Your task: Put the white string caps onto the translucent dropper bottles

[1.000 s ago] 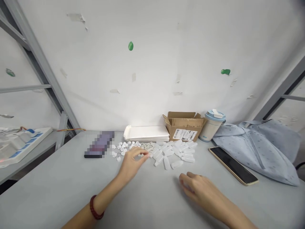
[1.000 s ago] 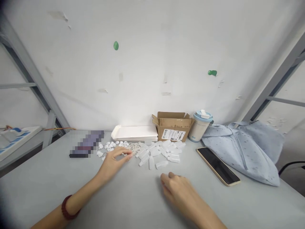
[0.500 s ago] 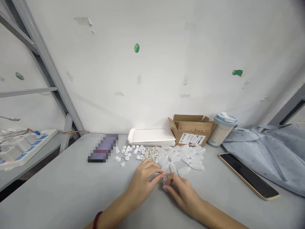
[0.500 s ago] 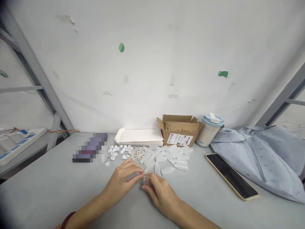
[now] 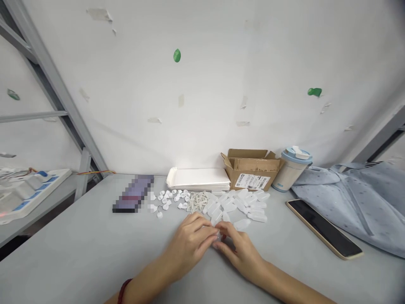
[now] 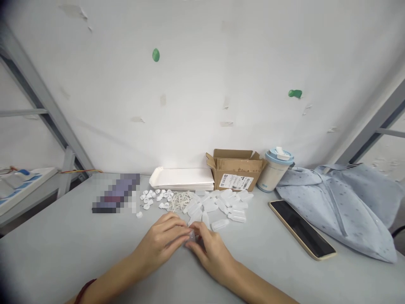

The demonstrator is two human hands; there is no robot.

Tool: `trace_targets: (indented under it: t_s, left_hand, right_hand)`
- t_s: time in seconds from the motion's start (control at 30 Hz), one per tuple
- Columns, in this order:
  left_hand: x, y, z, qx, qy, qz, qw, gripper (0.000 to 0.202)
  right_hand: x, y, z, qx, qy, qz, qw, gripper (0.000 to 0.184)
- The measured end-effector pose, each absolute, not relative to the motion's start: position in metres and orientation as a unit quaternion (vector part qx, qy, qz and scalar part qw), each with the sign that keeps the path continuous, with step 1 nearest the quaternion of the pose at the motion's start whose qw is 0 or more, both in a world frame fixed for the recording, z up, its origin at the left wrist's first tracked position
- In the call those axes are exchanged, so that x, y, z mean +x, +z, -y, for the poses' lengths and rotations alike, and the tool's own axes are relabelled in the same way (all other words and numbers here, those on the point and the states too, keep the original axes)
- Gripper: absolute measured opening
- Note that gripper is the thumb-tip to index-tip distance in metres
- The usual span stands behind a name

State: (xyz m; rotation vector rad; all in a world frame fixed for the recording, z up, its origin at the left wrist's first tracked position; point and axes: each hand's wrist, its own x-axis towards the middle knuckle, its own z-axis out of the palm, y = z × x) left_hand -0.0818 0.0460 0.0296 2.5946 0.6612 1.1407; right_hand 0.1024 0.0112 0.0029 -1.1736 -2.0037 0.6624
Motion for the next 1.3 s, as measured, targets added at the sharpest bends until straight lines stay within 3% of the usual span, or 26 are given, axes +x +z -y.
trace_targets:
  t_s: [0.5, 0.8, 1.03, 1.3]
  left_hand:
    - [-0.085, 0.037, -0.040, 0.916, 0.337, -0.212, 0.044, 0.016]
    - [-0.081, 0.037, -0.042, 0.868, 0.368, -0.276, 0.187, 0.021]
    - [-0.077, 0.037, -0.045, 0.795, 0.360, -0.400, 0.280, 0.009]
    - [-0.078, 0.042, -0.047, 0.786, 0.337, -0.404, 0.325, 0.015]
  right_hand:
    - [0.101, 0.004, -0.016, -0.455, 0.185, 0.782, 0.384, 0.018]
    - [0.099, 0.007, -0.016, -0.474, 0.176, 0.788, 0.351, 0.015]
    - [0.097, 0.009, -0.013, -0.459, 0.129, 0.810, 0.341, 0.018]
    - [0.097, 0.008, -0.017, -0.489, 0.123, 0.808, 0.305, 0.013]
